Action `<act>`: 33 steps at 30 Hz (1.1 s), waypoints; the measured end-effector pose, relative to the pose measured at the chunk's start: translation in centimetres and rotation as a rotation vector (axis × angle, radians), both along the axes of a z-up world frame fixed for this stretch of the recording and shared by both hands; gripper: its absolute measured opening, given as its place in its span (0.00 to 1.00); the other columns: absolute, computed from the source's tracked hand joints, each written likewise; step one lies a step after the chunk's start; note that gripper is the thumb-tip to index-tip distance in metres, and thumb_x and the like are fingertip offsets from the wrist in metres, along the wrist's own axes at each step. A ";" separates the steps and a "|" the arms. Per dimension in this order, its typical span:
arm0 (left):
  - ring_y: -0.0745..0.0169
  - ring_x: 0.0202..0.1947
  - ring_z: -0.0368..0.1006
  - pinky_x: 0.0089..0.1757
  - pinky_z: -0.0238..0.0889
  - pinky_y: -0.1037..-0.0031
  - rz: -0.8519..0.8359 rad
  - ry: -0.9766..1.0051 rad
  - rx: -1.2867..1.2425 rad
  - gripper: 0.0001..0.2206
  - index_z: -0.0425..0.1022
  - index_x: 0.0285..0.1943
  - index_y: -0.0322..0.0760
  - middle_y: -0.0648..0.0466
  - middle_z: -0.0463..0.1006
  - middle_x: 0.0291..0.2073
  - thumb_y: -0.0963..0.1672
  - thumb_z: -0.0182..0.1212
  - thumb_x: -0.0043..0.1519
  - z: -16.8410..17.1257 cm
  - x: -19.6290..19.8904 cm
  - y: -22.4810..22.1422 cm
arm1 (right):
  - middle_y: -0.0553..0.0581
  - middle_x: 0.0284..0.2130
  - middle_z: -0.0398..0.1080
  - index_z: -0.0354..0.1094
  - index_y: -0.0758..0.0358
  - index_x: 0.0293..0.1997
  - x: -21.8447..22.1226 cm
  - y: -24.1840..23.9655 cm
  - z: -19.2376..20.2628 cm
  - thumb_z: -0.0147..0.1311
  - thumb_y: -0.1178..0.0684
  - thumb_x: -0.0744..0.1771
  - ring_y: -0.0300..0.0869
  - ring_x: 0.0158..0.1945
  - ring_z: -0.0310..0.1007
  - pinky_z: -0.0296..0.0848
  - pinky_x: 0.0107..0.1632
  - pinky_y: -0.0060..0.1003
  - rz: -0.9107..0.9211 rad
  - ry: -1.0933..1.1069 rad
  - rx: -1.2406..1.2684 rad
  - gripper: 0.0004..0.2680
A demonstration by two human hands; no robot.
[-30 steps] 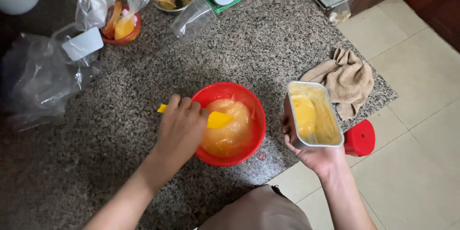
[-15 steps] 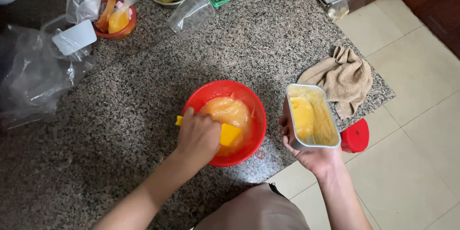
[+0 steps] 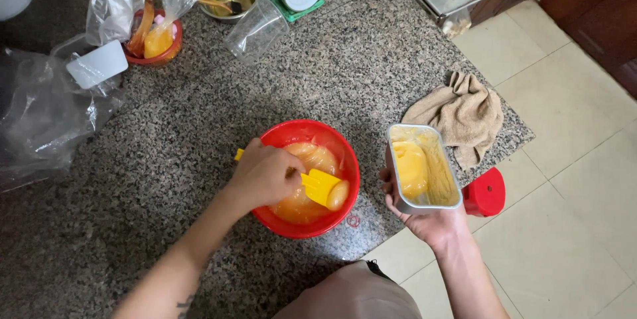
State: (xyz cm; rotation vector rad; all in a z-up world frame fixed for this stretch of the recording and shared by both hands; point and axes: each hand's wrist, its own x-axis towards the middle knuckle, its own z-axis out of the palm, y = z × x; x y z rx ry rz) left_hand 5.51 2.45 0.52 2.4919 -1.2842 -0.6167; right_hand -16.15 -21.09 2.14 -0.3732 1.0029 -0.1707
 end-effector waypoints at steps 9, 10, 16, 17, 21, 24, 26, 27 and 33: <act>0.41 0.43 0.90 0.48 0.79 0.64 0.237 0.194 -0.337 0.11 0.95 0.49 0.41 0.47 0.95 0.39 0.42 0.66 0.65 9.4 1.1 3.6 | 0.69 0.58 0.78 0.65 0.62 0.68 1.2 0.0 1.2 0.39 0.33 0.76 0.66 0.55 0.83 0.83 0.54 0.70 0.004 0.033 -0.101 0.22; 0.41 0.43 0.90 0.48 0.79 0.64 0.231 0.187 -0.337 0.11 0.95 0.49 0.41 0.47 0.95 0.39 0.42 0.66 0.65 10.8 1.0 3.6 | 0.69 0.58 0.78 0.65 0.62 0.68 1.5 0.2 1.3 0.39 0.33 0.76 0.66 0.55 0.83 0.83 0.54 0.70 -0.002 0.026 -0.101 0.22; 0.64 0.46 0.84 0.53 0.53 0.60 0.115 -0.137 -0.490 0.09 0.90 0.53 0.54 0.67 0.91 0.44 0.50 0.65 0.69 16.4 -1.3 3.0 | 0.70 0.57 0.79 0.69 0.62 0.68 3.0 1.6 1.6 0.45 0.35 0.75 0.65 0.53 0.84 0.84 0.49 0.68 0.047 -0.139 0.058 0.21; 0.63 0.47 0.81 0.53 0.53 0.59 0.079 -0.258 -0.569 0.08 0.90 0.53 0.50 0.65 0.91 0.45 0.47 0.68 0.68 16.7 -2.1 2.5 | 0.70 0.56 0.80 0.70 0.61 0.68 3.1 1.8 1.7 0.47 0.36 0.75 0.64 0.53 0.84 0.85 0.48 0.68 0.065 -0.180 0.104 0.21; 0.55 0.49 0.74 0.54 0.51 0.58 -0.097 -0.741 -0.642 0.08 0.85 0.56 0.47 0.61 0.86 0.50 0.41 0.64 0.71 15.5 -4.4 0.8 | 0.70 0.56 0.81 0.74 0.61 0.68 3.7 2.2 1.8 0.52 0.37 0.73 0.64 0.51 0.84 0.85 0.44 0.66 0.115 -0.307 0.240 0.20; 0.55 0.54 0.76 0.51 0.56 0.60 -0.261 -1.040 -0.562 0.06 0.83 0.59 0.45 0.57 0.84 0.56 0.42 0.63 0.76 13.1 -4.7 1.2 | 0.71 0.55 0.82 0.77 0.60 0.67 3.8 2.5 1.9 0.56 0.38 0.73 0.63 0.50 0.85 0.86 0.41 0.65 0.151 -0.387 0.335 0.20; 0.57 0.54 0.77 0.47 0.55 0.62 -0.300 -1.092 -0.528 0.08 0.82 0.61 0.46 0.58 0.83 0.56 0.42 0.59 0.77 12.7 -4.8 2.0 | 0.71 0.55 0.82 0.76 0.62 0.68 3.7 2.5 2.1 0.55 0.39 0.73 0.63 0.50 0.84 0.86 0.43 0.62 0.148 -0.384 0.322 0.20; 0.59 0.54 0.78 0.44 0.54 0.65 -0.332 -1.145 -0.491 0.10 0.81 0.63 0.46 0.59 0.83 0.56 0.41 0.54 0.78 12.6 -4.8 2.4 | 0.72 0.56 0.82 0.75 0.64 0.69 3.7 2.4 2.2 0.54 0.40 0.74 0.64 0.49 0.84 0.86 0.44 0.60 0.152 -0.379 0.310 0.20; 0.61 0.50 0.80 0.42 0.55 0.68 -0.393 -1.250 -0.481 0.15 0.84 0.63 0.50 0.60 0.85 0.54 0.44 0.48 0.79 12.8 -3.8 4.4 | 0.78 0.57 0.77 0.72 0.62 0.65 1.7 0.3 -4.0 0.43 0.37 0.74 0.71 0.50 0.80 0.84 0.50 0.61 0.172 -0.300 0.361 0.20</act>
